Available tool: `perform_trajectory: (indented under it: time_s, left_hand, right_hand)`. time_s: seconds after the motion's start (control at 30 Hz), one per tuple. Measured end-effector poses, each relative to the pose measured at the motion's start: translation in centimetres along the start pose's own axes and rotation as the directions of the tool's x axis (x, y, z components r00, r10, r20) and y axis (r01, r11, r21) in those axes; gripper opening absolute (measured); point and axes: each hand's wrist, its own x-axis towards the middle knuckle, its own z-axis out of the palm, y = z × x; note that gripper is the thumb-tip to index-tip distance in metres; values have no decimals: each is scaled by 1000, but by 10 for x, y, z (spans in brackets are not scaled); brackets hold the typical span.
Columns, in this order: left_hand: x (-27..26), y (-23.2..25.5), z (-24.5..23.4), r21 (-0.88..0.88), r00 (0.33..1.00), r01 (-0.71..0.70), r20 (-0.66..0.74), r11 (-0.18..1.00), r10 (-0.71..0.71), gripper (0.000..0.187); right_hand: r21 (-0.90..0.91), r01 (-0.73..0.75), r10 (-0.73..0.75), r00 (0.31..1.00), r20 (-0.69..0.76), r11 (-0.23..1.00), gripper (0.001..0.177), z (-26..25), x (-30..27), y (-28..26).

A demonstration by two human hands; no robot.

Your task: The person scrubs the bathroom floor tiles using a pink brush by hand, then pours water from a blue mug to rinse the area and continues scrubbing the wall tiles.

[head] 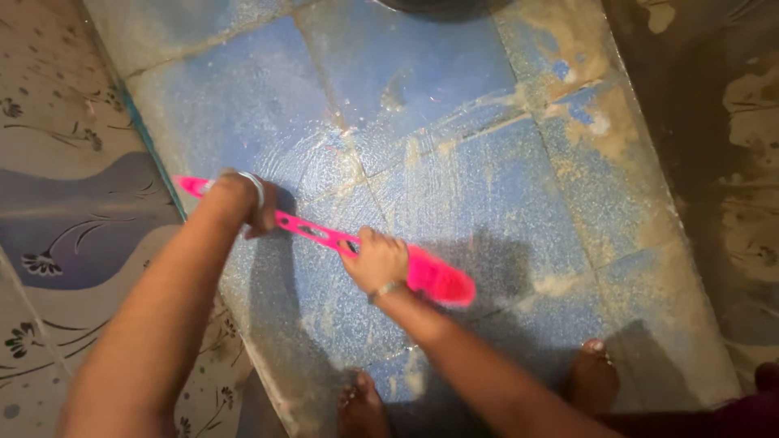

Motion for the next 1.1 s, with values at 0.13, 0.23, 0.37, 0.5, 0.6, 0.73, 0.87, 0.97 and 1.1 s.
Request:
perform_trajectory:
  time_s: [0.13,0.23,0.37,0.5,0.6,0.73,0.87,0.97,1.1]
  left_hand:
    - [-23,-72,-2,-264,973,153,-126,952,-192,40]
    - [-47,-92,-6,-436,933,215,-174,874,-316,42]
    - [-42,-59,-7,-269,980,151,-84,951,-179,43]
    - [-24,-37,-10,-121,992,103,-56,987,-110,41]
    - [-11,-51,-14,-142,986,126,-90,982,-139,39]
    - [-17,-93,-15,-237,951,216,-168,947,-259,38]
    - [-27,-104,-8,-369,946,219,-147,903,-290,40]
    - [-20,-77,-20,-309,963,132,-184,942,-195,43]
    - [-34,-34,-45,-184,911,32,-400,982,-104,48]
  right_hand:
    - [-22,313,-313,945,-94,950,46,10,116,-12]
    - [-6,491,-477,844,-245,871,48,-1,172,-19]
    - [71,154,-161,980,119,986,45,3,90,-14]
    - [65,-8,21,977,-213,998,42,5,-32,-24]
    - [-7,-8,6,977,-215,1000,38,18,-8,-34]
    - [61,211,-212,977,1,976,44,15,104,-39]
    - [31,494,-468,841,-272,869,44,-4,163,-16]
    - [35,449,-440,886,-147,893,42,-23,146,11]
    - [80,178,-195,931,307,981,44,-69,158,58]
